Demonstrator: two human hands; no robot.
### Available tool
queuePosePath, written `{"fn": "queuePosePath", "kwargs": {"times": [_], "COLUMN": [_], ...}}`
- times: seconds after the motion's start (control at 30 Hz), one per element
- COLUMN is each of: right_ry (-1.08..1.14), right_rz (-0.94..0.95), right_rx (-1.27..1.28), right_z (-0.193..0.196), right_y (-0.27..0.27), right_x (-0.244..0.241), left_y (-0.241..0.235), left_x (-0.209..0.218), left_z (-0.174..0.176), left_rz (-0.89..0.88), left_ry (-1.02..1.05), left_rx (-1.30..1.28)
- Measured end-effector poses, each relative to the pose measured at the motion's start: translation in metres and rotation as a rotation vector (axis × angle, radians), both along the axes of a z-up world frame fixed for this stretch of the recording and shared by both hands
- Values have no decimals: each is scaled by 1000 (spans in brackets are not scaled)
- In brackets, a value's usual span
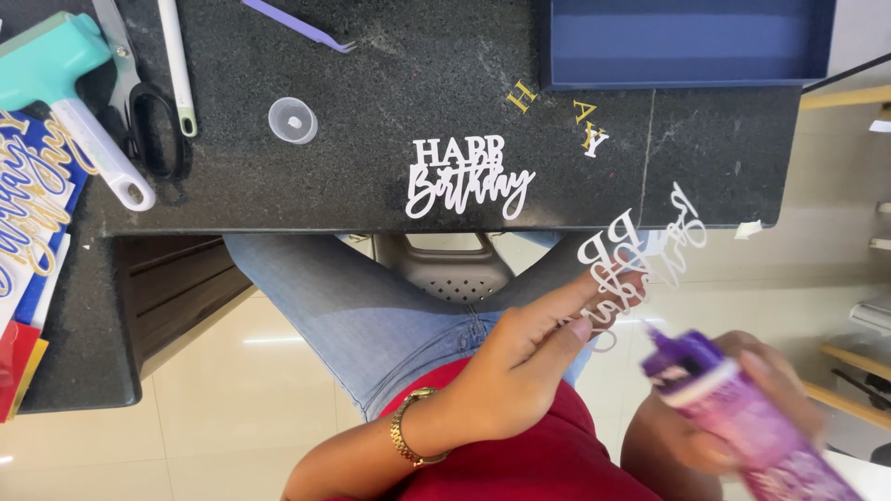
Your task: Applying liquid adhesive to the back of a 'Happy Birthday' script cutout for a craft project.
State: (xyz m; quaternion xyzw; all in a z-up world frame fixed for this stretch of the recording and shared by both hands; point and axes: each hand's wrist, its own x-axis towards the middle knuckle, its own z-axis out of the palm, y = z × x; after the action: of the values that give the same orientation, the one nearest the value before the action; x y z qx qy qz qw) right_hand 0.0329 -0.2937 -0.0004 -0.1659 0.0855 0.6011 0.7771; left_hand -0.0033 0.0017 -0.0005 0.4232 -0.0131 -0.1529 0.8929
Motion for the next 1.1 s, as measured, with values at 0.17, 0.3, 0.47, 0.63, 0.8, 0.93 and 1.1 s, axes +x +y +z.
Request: {"fn": "queuePosePath", "kwargs": {"times": [0.17, 0.3, 0.47, 0.63, 0.8, 0.93, 1.1], "right_ry": [-967, -1127, -487, -328, -266, -329, -341], "right_rz": [-1456, -869, -625, -607, -701, -637, -505], "right_rx": [-776, -322, -48, 122, 89, 87, 177], "right_z": [-46, -28, -34, -35, -50, -50, -51], "right_y": [10, 3, 16, 40, 50, 61, 62], "right_x": [-16, 19, 11, 1, -5, -2, -2], "left_y": [11, 25, 37, 49, 63, 72, 81], "left_x": [-1, 0, -1, 5, 5, 12, 29], "left_z": [-12, -13, -20, -18, -28, -24, -19], "left_rz": [-155, -263, -339, -282, -153, -98, -85], "left_ry": [116, 211, 140, 128, 133, 174, 143], "left_rx": [-187, -347, -265, -138, -105, 50, 116]}}
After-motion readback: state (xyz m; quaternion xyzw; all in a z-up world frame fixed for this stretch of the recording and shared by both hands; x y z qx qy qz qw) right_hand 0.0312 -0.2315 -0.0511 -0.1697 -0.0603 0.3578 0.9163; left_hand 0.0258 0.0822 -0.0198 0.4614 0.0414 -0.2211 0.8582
